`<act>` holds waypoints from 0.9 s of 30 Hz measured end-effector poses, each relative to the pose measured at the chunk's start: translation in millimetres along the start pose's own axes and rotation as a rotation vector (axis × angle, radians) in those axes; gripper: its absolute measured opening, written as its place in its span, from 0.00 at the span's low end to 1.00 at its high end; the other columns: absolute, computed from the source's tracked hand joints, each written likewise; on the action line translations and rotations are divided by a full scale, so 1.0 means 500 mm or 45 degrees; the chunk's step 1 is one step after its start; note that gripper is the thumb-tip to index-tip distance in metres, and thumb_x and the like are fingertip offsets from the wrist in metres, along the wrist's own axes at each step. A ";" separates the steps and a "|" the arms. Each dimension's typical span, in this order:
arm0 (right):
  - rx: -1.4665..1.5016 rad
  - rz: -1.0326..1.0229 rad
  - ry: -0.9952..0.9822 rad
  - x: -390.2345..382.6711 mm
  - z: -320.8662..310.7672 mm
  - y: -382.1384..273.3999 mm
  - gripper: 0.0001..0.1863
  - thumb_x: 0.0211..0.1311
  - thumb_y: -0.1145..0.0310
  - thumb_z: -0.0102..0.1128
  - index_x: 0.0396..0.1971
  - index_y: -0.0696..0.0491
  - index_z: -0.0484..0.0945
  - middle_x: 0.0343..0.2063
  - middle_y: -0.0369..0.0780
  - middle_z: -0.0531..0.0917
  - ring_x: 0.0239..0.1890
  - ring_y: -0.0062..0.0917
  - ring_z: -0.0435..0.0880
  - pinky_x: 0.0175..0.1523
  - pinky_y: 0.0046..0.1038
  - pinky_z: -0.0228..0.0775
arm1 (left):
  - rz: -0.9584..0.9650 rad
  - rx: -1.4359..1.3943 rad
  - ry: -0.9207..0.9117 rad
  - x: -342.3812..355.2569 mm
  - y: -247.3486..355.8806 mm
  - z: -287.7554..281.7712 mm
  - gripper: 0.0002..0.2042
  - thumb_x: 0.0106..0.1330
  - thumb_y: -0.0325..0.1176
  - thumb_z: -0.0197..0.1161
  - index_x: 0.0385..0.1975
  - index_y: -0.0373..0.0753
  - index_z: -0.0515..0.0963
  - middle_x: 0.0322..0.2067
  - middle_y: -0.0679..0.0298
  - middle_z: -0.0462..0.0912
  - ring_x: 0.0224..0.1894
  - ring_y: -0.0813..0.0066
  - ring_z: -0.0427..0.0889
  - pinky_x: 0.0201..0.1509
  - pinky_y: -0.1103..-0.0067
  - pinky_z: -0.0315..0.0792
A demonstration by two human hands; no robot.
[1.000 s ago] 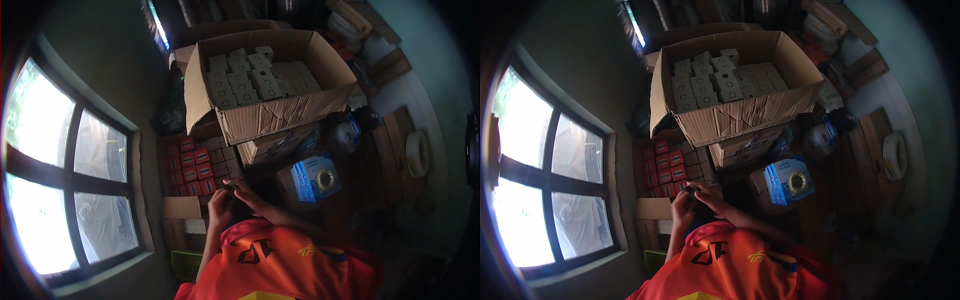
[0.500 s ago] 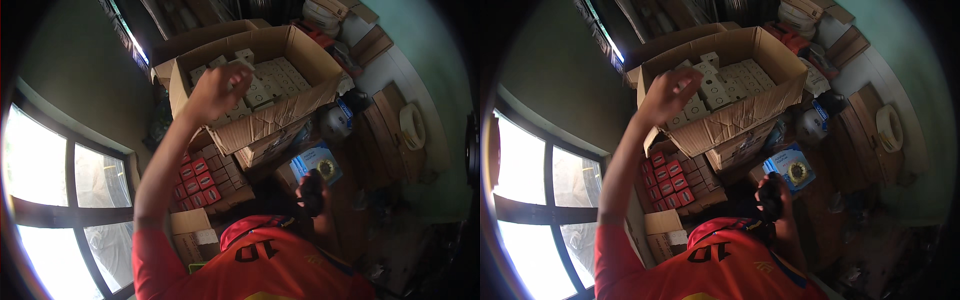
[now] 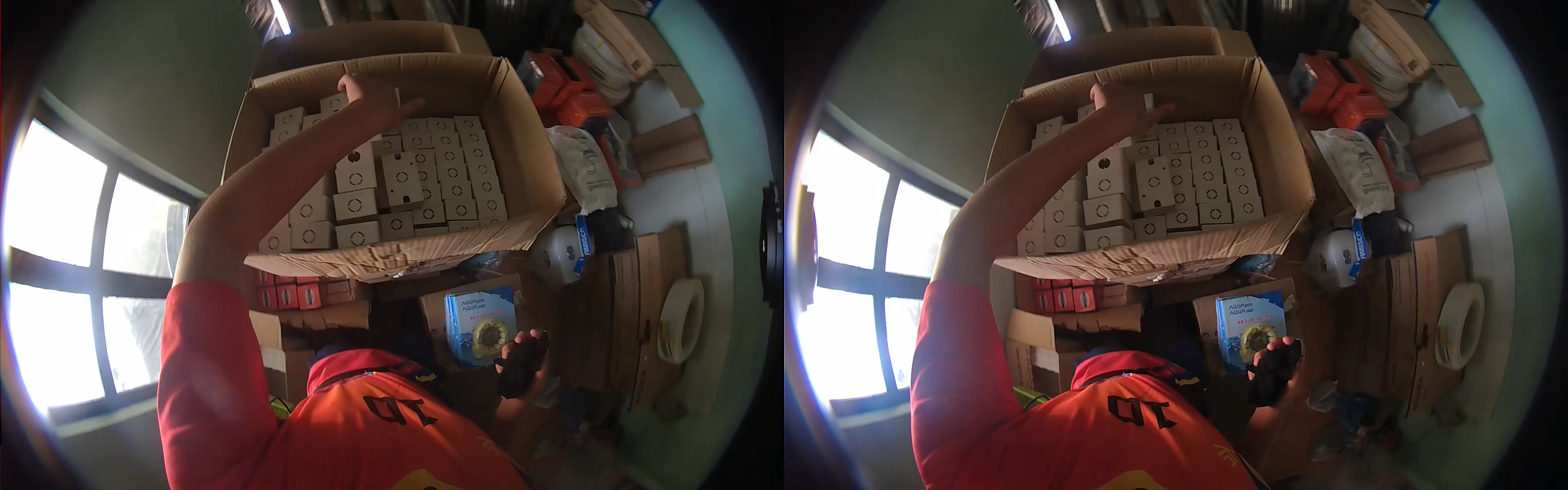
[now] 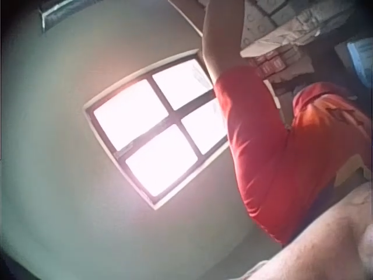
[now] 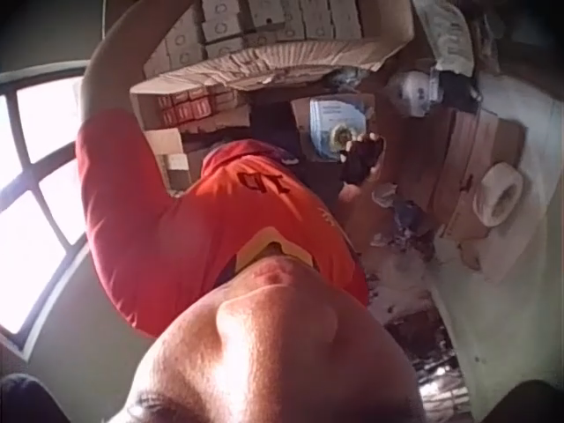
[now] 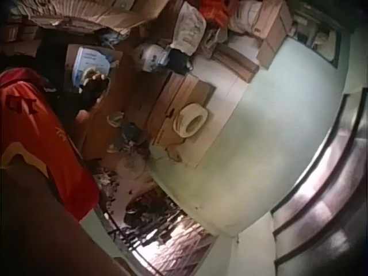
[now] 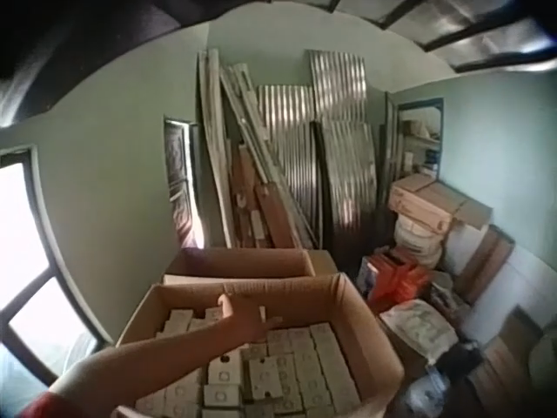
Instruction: Clean and inspect electrical switch plates from cardboard storage boxes.
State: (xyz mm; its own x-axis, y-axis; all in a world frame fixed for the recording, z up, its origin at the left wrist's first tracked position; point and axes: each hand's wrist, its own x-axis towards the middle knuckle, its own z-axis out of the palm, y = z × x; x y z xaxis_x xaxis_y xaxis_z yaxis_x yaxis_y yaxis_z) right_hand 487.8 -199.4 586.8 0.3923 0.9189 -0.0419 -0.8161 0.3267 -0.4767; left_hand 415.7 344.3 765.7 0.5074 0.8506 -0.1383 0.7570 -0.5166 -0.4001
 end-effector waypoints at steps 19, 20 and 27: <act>-0.176 0.113 0.043 0.042 -0.120 -0.144 0.25 0.80 0.51 0.48 0.69 0.46 0.66 0.58 0.42 0.72 0.49 0.43 0.79 0.39 0.48 0.83 | -0.314 -0.268 0.098 -0.002 0.003 0.081 0.45 0.63 0.71 0.63 0.63 0.33 0.69 0.61 0.53 0.75 0.66 0.57 0.77 0.65 0.59 0.73; -0.174 0.100 0.052 0.038 -0.121 -0.146 0.25 0.80 0.51 0.48 0.69 0.46 0.66 0.58 0.42 0.73 0.49 0.43 0.79 0.39 0.48 0.83 | -0.359 -0.274 0.032 -0.007 -0.010 0.078 0.45 0.63 0.70 0.63 0.64 0.33 0.68 0.62 0.53 0.75 0.66 0.57 0.76 0.64 0.59 0.74; -0.289 0.088 0.057 0.035 -0.117 -0.135 0.25 0.80 0.51 0.48 0.69 0.46 0.65 0.59 0.41 0.73 0.49 0.42 0.79 0.39 0.48 0.84 | -0.426 -0.200 -0.022 -0.007 -0.036 0.072 0.39 0.66 0.65 0.62 0.64 0.36 0.75 0.60 0.54 0.78 0.64 0.55 0.77 0.67 0.59 0.69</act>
State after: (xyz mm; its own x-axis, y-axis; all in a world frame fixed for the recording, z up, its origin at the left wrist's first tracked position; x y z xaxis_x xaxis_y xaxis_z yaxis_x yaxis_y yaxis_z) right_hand 574.6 -218.3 567.1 0.3616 0.9249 -0.1174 -0.7271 0.2010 -0.6565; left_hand 385.5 353.9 740.7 0.2147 0.9759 -0.0391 0.9347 -0.2169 -0.2817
